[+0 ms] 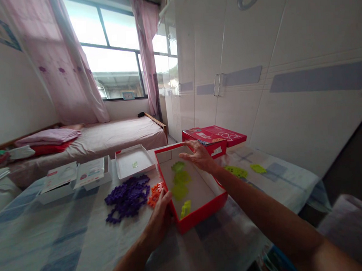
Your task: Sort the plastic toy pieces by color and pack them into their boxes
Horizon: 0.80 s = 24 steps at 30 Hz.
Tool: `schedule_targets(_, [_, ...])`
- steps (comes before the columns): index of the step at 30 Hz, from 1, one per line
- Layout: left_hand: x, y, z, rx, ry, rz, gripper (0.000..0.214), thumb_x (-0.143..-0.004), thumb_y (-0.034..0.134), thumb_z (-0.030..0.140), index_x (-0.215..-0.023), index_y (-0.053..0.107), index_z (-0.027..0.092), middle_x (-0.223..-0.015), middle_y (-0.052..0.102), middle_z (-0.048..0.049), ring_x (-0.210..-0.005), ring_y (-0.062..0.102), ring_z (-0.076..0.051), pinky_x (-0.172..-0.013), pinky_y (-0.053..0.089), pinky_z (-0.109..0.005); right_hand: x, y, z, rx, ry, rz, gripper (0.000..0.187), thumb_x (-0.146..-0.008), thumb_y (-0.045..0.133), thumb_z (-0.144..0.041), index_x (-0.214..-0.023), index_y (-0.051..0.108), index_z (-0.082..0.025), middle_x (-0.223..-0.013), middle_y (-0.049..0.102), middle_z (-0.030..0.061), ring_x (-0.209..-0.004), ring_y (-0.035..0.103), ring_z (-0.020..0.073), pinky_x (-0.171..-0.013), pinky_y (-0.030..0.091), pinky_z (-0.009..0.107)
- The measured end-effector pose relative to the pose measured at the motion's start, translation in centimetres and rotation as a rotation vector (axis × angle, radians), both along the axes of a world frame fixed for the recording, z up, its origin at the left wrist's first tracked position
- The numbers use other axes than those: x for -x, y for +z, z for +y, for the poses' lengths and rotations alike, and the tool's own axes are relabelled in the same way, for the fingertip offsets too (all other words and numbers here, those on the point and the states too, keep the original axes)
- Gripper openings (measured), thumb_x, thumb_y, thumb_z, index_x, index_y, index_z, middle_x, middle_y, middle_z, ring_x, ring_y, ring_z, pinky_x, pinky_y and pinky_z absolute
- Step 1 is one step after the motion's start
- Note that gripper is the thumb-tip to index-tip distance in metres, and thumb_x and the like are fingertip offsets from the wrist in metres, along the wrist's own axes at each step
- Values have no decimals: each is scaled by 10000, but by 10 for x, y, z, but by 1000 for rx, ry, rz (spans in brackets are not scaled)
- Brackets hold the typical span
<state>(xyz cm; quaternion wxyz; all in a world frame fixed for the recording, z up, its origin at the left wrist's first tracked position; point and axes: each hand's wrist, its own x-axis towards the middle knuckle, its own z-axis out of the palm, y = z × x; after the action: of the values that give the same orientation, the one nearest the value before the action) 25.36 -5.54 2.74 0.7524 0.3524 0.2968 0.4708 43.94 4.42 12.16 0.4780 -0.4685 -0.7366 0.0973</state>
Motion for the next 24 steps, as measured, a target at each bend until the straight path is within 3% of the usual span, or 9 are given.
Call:
schedule_targets(3, [0, -1, 1, -35, -21, -31, 558, -823, 580, 441, -1317, 420, 236, -1193, 632, -94, -1033, 632, -256, -852, 536, -378, -32, -7, -21, -62, -100, -56, 380, -787, 571, -399, -1108, 603, -198, -1199, 551, 93, -1108, 523, 209, -951, 414, 371])
schedule_targets(5, [-1, -2, 2, -36, -31, -48, 565, -830, 574, 434, -1332, 397, 244, -1234, 606, -100, -1050, 623, -260, -845, 541, -380, -66, -21, -40, -65, -220, -135, 374, -804, 531, -413, -1098, 603, -193, -1181, 557, 101, -1107, 522, 223, -949, 416, 381])
schedule_targets(8, [-1, -1, 2, -30, -27, -59, 576, -833, 574, 429, -1346, 371, 263, -1270, 582, -98, -1055, 621, -263, -830, 547, -383, -115, -59, -69, -16, -478, -321, 478, -796, 496, -494, -1133, 582, -167, -1166, 569, 136, -1122, 507, 273, -983, 375, 441])
schedule_targets(11, [-1, 0, 0, -27, -14, -50, 561, -834, 570, 432, -1335, 383, 261, -1274, 579, -100, -1054, 622, -263, -828, 547, -385, -145, -101, -93, 173, -692, -462, 588, -783, 459, -574, -1212, 535, -179, -1246, 537, 148, -1159, 478, 318, -920, 408, 488])
schedule_targets(15, [0, 2, 0, -20, 10, -33, 571, -813, 600, 433, -1317, 409, 246, -1221, 614, -112, -1038, 630, -268, -838, 539, -395, -148, -134, -108, 289, -783, -521, 609, -779, 426, -591, -1225, 524, -188, -1238, 551, 149, -1147, 488, 321, -881, 421, 487])
schedule_targets(24, [0, 1, 0, -44, -28, -49, 574, -843, 561, 428, -1353, 362, 255, -1254, 591, -102, -1048, 625, -256, -860, 531, -383, -143, -143, -103, 102, -724, -466, 481, -783, 488, -486, -1075, 600, -121, -992, 599, 154, -973, 534, 273, -921, 403, 405])
